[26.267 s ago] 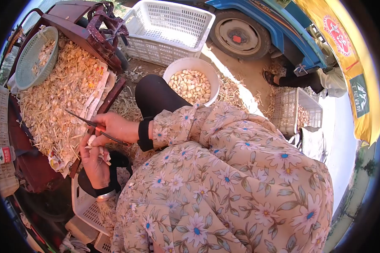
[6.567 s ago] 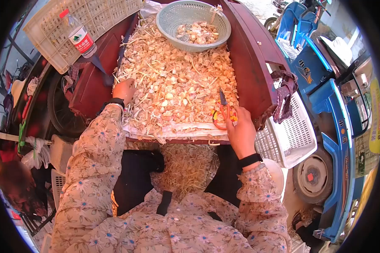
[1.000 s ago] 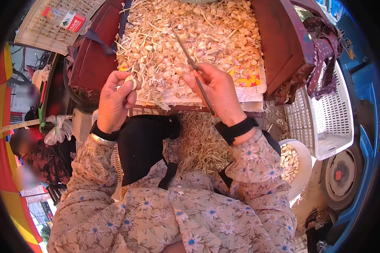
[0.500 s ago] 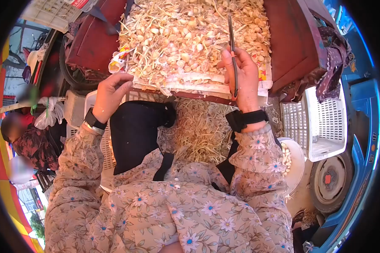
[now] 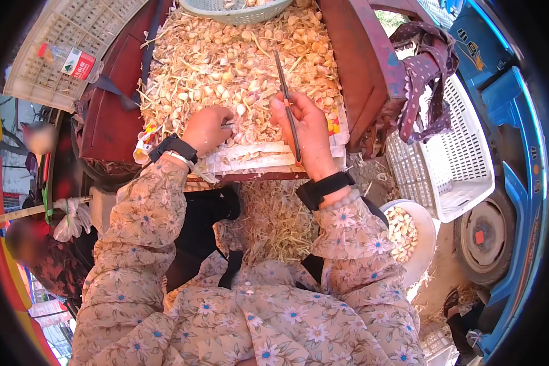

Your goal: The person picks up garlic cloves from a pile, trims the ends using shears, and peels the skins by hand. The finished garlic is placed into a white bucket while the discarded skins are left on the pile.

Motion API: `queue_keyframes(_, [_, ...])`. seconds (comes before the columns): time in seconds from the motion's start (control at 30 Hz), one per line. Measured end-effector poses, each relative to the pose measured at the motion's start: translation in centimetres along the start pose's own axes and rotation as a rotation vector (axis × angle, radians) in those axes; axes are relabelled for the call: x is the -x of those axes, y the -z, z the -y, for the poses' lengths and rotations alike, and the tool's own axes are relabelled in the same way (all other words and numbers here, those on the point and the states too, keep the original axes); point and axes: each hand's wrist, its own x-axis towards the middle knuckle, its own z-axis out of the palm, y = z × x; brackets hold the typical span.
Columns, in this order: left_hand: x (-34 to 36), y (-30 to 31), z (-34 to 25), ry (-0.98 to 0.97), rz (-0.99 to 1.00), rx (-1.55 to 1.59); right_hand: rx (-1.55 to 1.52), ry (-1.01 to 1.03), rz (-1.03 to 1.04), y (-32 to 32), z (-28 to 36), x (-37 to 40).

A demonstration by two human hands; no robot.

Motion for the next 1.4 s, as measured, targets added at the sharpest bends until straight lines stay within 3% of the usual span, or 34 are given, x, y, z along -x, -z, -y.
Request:
queue_keyframes(0.13, [0.4,0.3,-1.1,0.113,-0.043,0.073,-0.024,0.012,0.013,0.1,-0.1,0.3])
queue_keyframes(0.3, [0.3,-0.7,-0.2,-0.12,-0.088,0.071,-0.058,0.027,0.016,0.4,0.0,0.3])
queue_keyframes(0.4, [0.1,-0.9,0.4,-0.08,-0.053,0.113,-0.049,-0.004,0.018,0.5,0.2,0.2])
queue_keyframes(0.47, [-0.1,-0.9,1.1,-0.004,-0.165,0.248,-0.064,-0.005,0.006,0.2,0.4,0.3])
queue_keyframes(0.5, [-0.2,-0.3,0.8,0.032,-0.219,0.317,-0.071,-0.006,-0.003,0.2,0.5,0.3])
queue_keyframes(0.6, [-0.1,1.6,0.4,0.363,-0.047,1.044,-0.061,0.036,0.021,0.6,0.4,0.4])
queue_keyframes(0.73, [0.0,1.1,0.3,0.412,-0.116,1.51,-0.05,0.04,0.039,0.6,0.1,0.3])
queue_keyframes(0.83, [0.5,1.4,-0.6,0.467,-0.078,1.579,-0.014,0.031,0.044,0.5,0.3,0.4])
queue_keyframes(0.93, [1.1,2.0,-0.7,0.336,0.049,1.565,-0.015,0.025,0.034,0.4,0.2,0.5])
queue_keyframes(1.03, [1.8,1.8,-0.7,0.264,0.044,1.687,-0.008,0.042,0.036,0.3,0.1,0.4])
queue_keyframes(1.13, [2.3,1.7,-1.0,0.234,-0.012,1.605,-0.003,-0.011,0.041,0.3,0.0,0.3])
queue_keyframes(1.23, [2.8,1.9,-1.8,0.248,-0.035,1.566,0.034,0.03,0.083,-0.1,-0.5,0.3])
queue_keyframes(1.33, [3.6,2.0,-2.5,0.236,-0.003,1.656,0.345,0.251,0.132,-0.6,-0.4,0.9])
queue_keyframes(1.4, [4.2,2.2,-2.5,0.235,0.029,1.756,0.372,0.251,0.148,-0.7,-0.8,1.0])
